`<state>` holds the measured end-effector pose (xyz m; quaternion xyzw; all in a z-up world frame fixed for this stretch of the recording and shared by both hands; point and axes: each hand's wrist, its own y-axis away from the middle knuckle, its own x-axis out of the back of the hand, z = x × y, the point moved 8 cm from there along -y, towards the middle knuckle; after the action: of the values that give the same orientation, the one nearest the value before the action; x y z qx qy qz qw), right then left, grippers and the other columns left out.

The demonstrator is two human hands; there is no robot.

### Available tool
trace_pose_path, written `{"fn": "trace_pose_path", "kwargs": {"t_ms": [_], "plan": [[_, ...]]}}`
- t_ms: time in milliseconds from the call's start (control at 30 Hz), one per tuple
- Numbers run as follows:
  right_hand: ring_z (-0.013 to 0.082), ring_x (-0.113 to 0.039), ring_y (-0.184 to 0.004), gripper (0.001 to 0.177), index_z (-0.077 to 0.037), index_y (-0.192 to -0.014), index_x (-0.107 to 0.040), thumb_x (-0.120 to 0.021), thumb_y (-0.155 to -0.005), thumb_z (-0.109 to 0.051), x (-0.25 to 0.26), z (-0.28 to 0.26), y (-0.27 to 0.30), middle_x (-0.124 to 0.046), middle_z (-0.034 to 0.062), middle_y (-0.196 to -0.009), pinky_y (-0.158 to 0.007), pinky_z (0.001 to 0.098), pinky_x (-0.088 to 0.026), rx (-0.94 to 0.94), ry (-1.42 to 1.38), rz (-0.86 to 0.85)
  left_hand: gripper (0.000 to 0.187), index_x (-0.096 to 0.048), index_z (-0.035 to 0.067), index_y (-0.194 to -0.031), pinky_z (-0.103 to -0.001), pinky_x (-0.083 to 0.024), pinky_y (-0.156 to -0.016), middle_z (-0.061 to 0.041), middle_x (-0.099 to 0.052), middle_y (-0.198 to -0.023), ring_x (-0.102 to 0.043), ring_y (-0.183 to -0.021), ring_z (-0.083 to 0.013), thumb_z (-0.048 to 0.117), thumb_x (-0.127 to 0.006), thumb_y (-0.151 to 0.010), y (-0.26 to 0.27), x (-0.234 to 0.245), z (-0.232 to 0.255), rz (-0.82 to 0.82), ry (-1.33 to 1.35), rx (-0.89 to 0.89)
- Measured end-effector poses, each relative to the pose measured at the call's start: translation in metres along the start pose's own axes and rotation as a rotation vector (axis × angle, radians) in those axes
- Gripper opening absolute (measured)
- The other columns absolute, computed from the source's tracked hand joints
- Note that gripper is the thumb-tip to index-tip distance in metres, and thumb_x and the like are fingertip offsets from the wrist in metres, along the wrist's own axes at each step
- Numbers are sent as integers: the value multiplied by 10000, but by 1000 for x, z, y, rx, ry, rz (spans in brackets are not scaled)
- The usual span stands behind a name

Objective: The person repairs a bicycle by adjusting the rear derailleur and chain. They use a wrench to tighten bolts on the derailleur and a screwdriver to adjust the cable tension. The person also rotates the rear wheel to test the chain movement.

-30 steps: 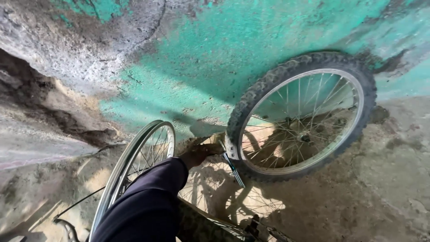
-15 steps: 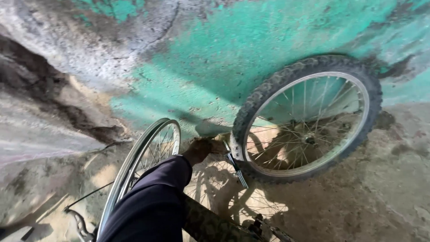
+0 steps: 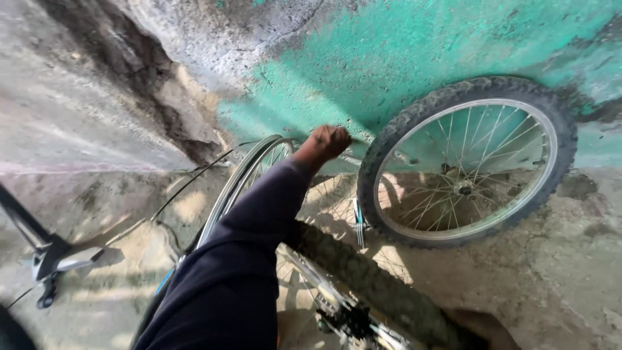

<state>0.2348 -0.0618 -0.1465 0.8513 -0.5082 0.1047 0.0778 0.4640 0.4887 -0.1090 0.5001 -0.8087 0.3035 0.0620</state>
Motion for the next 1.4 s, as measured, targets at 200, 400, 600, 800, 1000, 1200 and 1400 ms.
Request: {"fn": "trace_pose_path", "kwargs": {"t_ms": [200, 400, 600, 800, 1000, 1200, 1400], "plan": [[213, -797, -701, 496, -91, -1181, -730, -792, -728, -283, -34, -256, 19, -839, 106, -873, -716, 331, -611, 5, 403, 172, 72, -650, 163, -765, -413, -399, -674, -58, -621, -736, -563, -654, -224, 146, -674, -831, -57, 214, -166, -44, 381, 389], [258, -693, -1074, 421, 9, -1265, -627, -664, -849, -43, -26, -352, 68, -688, 150, -1257, -983, 389, -539, 343, 269, 223, 182, -722, 203, -709, -419, -403, -766, -59, -715, -720, -623, -656, -240, 146, -652, -868, -59, 390, -222, -248, 569, 547], [245, -704, -728, 173, 108, -1074, -697, -635, -974, -19, 34, -316, 157, -741, 187, -898, -713, 334, -556, 181, 163, 437, 61, -636, 51, -767, -432, -390, -521, -132, -620, -731, -532, -565, -250, 109, -646, -783, -30, 564, -186, 125, 787, 123], [267, -680, -693, 233, 99, -1045, -728, -585, -1044, -85, 57, -296, 189, -743, 197, -815, -680, 359, -549, 8, 49, 438, 492, -737, 49, -975, -525, -548, -791, -114, -752, -989, -715, -852, -317, 525, -768, -855, -41, 671, -112, -268, 1184, -479], [282, -704, -702, 252, 86, -1083, -751, -613, -1028, -118, 72, -287, 223, -788, 214, -831, -677, 377, -546, -204, 125, 408, 376, -798, 118, -898, -444, -568, -709, -19, -756, -833, -665, -682, -209, 492, -761, -880, -54, 760, -76, -372, 929, -633], [245, -687, -710, 276, 38, -1062, -801, -645, -1000, -182, 61, -271, 245, -793, 171, -815, -678, 352, -545, -310, 225, 246, 147, -790, 131, -845, -407, -523, -603, -78, -764, -835, -650, -595, -210, 265, -731, -832, -51, 811, -103, -125, 900, -507], [297, -722, -765, 321, 82, -1198, -755, -650, -980, -129, 47, -197, 254, -784, 228, -919, -697, 395, -575, -365, 64, 166, 449, -686, 178, -665, -334, -498, -550, 80, -744, -750, -548, -494, -95, 585, -707, -853, -4, 892, -34, -274, 1121, -912]]}}
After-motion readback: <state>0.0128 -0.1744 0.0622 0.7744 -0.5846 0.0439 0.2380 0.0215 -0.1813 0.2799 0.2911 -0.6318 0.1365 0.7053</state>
